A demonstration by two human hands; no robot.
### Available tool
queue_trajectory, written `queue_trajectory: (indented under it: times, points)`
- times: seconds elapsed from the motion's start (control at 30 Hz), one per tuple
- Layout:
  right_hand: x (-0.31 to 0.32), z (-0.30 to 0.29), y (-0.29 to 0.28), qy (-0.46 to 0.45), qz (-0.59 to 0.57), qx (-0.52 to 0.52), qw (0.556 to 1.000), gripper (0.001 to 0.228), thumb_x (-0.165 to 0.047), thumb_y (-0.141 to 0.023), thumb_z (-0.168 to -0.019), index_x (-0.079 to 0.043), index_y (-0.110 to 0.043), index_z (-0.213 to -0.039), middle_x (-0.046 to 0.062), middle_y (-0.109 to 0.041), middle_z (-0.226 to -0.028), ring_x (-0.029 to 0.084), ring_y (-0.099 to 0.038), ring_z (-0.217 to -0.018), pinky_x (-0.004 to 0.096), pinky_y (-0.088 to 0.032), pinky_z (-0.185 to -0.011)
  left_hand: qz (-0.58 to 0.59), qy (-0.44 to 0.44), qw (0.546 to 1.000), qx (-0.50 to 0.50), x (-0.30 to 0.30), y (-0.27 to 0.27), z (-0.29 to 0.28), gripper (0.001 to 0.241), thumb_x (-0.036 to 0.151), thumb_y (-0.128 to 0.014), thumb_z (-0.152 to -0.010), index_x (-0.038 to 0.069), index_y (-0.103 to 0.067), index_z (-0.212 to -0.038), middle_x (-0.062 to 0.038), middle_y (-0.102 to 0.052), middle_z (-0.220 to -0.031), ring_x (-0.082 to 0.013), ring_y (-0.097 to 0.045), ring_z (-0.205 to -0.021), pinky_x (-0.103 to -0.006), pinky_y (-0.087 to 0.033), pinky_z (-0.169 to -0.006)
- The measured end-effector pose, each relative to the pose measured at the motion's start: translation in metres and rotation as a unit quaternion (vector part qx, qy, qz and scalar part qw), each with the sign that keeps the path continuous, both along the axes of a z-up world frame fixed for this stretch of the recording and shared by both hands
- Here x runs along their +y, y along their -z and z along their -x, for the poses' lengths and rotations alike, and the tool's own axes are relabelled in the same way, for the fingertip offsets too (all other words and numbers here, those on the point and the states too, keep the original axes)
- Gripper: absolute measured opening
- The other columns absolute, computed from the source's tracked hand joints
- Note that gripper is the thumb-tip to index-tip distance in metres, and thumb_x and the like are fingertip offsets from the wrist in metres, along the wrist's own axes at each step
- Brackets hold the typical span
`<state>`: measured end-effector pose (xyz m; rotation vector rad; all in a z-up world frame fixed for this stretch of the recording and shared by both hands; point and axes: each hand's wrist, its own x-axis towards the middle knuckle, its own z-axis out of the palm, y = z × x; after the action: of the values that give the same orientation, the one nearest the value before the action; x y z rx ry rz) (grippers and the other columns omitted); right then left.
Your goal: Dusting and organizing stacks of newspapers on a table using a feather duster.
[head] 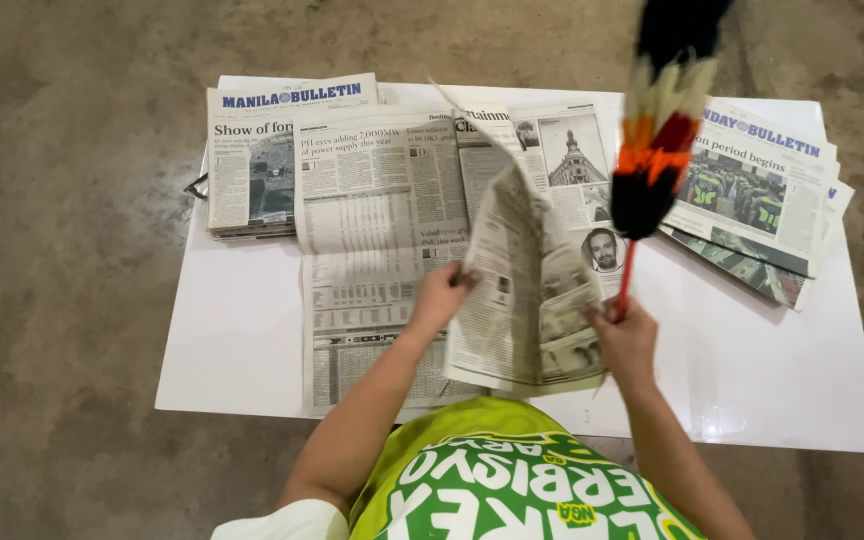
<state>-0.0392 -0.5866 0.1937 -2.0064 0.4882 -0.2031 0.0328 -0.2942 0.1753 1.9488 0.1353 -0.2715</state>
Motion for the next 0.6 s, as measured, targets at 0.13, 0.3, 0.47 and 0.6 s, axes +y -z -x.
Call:
queue_trajectory:
  times: [0.13, 0.3, 0.47, 0.6]
  points:
    - [-0.080, -0.018, 0.047, 0.020, 0.193, -0.017, 0.981, 0.033, -0.015, -0.090, -0.080, -0.002, -0.059, -0.081, 0.019, -0.057, -0.065, 0.037, -0.062, -0.066, 0.043, -0.047, -0.068, -0.019, -0.089, 0.996, 0.010, 0.068, 0.021, -0.004, 0.042, 0.048, -0.073, -0.093, 0.007, -0.074, -0.100, -0.016, -0.072, -0.087, -0.0336, -0.069, -0.088, -0.0447, -0.053, -0.078]
    - [-0.128, -0.022, 0.059, 0.074, 0.300, 0.016, 0.951, 0.029, -0.016, -0.087, -0.082, -0.005, -0.060, -0.080, 0.014, -0.062, -0.069, 0.039, -0.067, -0.077, 0.043, -0.050, -0.076, -0.157, -0.193, 0.966, 0.070, 0.175, 0.096, 0.010, 0.043, 0.049, -0.078, -0.086, 0.012, -0.076, -0.107, -0.017, -0.075, -0.103, -0.0413, -0.068, -0.108, -0.0491, -0.054, -0.092]
    - [-0.120, -0.023, 0.057, 0.059, 0.300, 0.046, 0.951, 0.017, -0.007, -0.073, -0.092, 0.000, -0.060, -0.083, 0.016, -0.061, -0.088, 0.031, -0.052, -0.082, 0.042, -0.048, -0.079, -0.164, -0.265, 0.947, 0.073, 0.227, 0.087, 0.064, 0.033, 0.033, -0.077, -0.088, 0.002, -0.072, -0.099, -0.008, -0.071, -0.085, -0.0232, -0.062, -0.078, -0.0348, -0.050, -0.075]
    - [-0.080, -0.037, 0.034, 0.033, 0.417, 0.051, 0.907, 0.040, -0.041, -0.076, -0.105, -0.007, -0.069, -0.086, 0.019, -0.055, -0.124, 0.038, -0.038, -0.125, 0.054, -0.026, -0.105, -0.207, -0.282, 0.927, 0.134, 0.234, 0.084, 0.084, 0.031, 0.022, -0.087, -0.078, 0.000, -0.078, -0.099, -0.009, -0.072, -0.080, -0.0210, -0.066, -0.074, -0.0326, -0.056, -0.079]
